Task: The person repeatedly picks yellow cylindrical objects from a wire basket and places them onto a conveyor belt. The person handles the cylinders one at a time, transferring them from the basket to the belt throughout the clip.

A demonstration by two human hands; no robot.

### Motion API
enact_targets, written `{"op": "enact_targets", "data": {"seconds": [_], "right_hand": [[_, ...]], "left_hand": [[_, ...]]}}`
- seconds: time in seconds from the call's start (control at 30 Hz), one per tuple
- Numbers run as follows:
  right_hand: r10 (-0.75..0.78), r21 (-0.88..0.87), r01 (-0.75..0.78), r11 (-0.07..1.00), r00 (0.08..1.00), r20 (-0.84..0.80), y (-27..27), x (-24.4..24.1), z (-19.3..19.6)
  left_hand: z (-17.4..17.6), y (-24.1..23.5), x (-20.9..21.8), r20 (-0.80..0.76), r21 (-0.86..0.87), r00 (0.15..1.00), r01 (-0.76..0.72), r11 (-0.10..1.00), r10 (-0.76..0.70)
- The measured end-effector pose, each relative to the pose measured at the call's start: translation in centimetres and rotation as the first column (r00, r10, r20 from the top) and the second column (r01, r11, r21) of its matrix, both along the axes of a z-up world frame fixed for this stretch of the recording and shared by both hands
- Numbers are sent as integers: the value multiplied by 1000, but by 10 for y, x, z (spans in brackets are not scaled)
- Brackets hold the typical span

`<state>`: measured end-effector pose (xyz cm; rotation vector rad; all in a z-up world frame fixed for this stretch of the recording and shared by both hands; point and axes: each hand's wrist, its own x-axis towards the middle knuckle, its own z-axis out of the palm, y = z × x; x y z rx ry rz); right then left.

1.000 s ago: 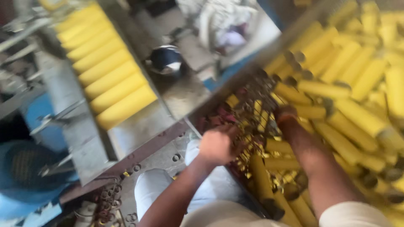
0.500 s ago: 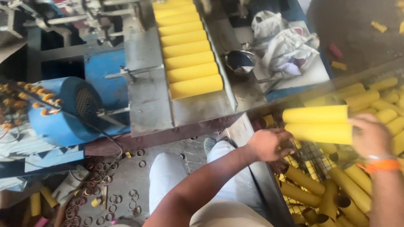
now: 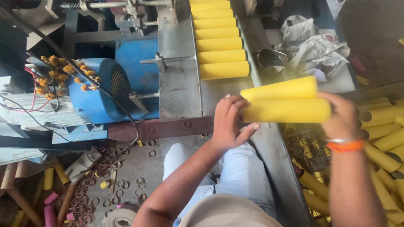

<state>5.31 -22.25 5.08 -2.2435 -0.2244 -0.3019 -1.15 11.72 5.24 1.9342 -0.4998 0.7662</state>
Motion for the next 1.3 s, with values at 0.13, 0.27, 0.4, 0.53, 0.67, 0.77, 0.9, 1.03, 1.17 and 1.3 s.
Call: {"op": "enact_targets", "data": {"seconds": [0.13,0.27,0.4,0.53,0.67,0.77,0.9,1.03,1.17,1.3], "right_hand": [[230,48,-231,972,973,26,71,47,-34],[324,-301,-251,920,919,225,123,70,-46],[260,-223,-190,956,900,349,111,54,-29],[60,47,-68,997,987,150,32,9,-43],[-213,204,229,952,972,-99,-44,-68,-133],[-298,-172,250,953,878,-374,-71,-133,-206],[-436,-289,351,891,838,-327,-99,-168,-245],[-464,-341,420,841,884,-55,-140,-124,-244],[-372,-430,277,859,916,-154,-173,-34,-256],[-457,-668,260,697,879,-135,-195,45,-293]], "left_hand": [[8,3,34,-26,318,997,-59,946,70],[-2,7,82,-247,749,932,10,663,265],[-33,23,108,-303,888,861,100,448,408],[-43,28,105,-235,933,866,74,353,441],[-24,3,82,-107,849,952,-63,524,287],[-14,-53,58,-176,606,984,129,785,-26],[-15,-135,24,-330,504,886,458,732,-327],[-26,-180,17,-462,588,823,564,580,-332],[-28,-175,12,-517,499,810,549,671,-277],[-27,-177,12,-511,486,823,516,705,-250]]}}
